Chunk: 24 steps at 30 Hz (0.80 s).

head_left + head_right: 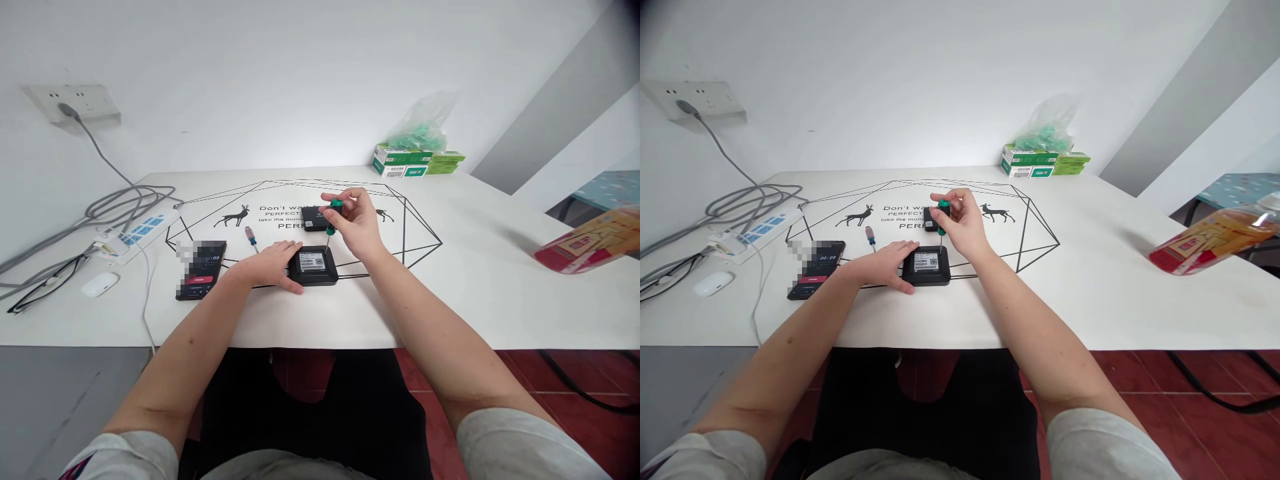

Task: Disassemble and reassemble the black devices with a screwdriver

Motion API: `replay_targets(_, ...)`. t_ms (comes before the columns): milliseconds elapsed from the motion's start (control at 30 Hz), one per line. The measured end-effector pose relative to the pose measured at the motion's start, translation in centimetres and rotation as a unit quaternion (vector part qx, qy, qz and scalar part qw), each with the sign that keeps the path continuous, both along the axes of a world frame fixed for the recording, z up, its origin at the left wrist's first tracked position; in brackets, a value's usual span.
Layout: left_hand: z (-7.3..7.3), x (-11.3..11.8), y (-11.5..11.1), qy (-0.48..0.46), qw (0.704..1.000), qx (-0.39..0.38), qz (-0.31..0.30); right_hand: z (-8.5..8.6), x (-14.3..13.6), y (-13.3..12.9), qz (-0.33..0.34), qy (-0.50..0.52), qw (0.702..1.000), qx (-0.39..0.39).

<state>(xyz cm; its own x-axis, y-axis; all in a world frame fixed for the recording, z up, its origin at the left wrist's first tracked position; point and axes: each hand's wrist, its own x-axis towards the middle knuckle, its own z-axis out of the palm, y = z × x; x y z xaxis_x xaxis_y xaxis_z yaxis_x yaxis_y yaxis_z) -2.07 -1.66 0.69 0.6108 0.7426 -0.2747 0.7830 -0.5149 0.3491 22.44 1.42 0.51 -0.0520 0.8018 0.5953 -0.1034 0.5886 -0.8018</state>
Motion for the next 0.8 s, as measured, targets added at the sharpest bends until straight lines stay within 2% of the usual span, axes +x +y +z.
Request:
replay_targets(167, 0.21, 0.03, -0.09, -0.001, 1.0, -0.007, 0.002, 0.01, 0.25, -0.03, 0.001, -0.023, 1.0, -0.002)
replay_targets(333, 0.48, 0.11, -0.29, 0.001, 1.0, -0.014, 0.006, -0.04, 0.78, 0.3, -0.098, -0.062, 0.99, 0.083)
replay_targets(433, 0.36, 0.05, -0.22, -0.007, 1.0, -0.008, -0.003, -0.09, 0.89, 0.34, -0.121, -0.06, 0.987, 0.09)
replay_targets(600, 0.01, -0.04, -0.01, -0.005, 1.0, -0.005, 0.001, -0.13, 0.83, 0.22, -0.106, -0.052, 0.99, 0.073)
replay_targets(800, 0.26, 0.13, -0.16, 0.002, 1.0, 0.001, -0.002, -0.38, 0.04, 0.18, -0.043, -0.027, 0.998, 0.021)
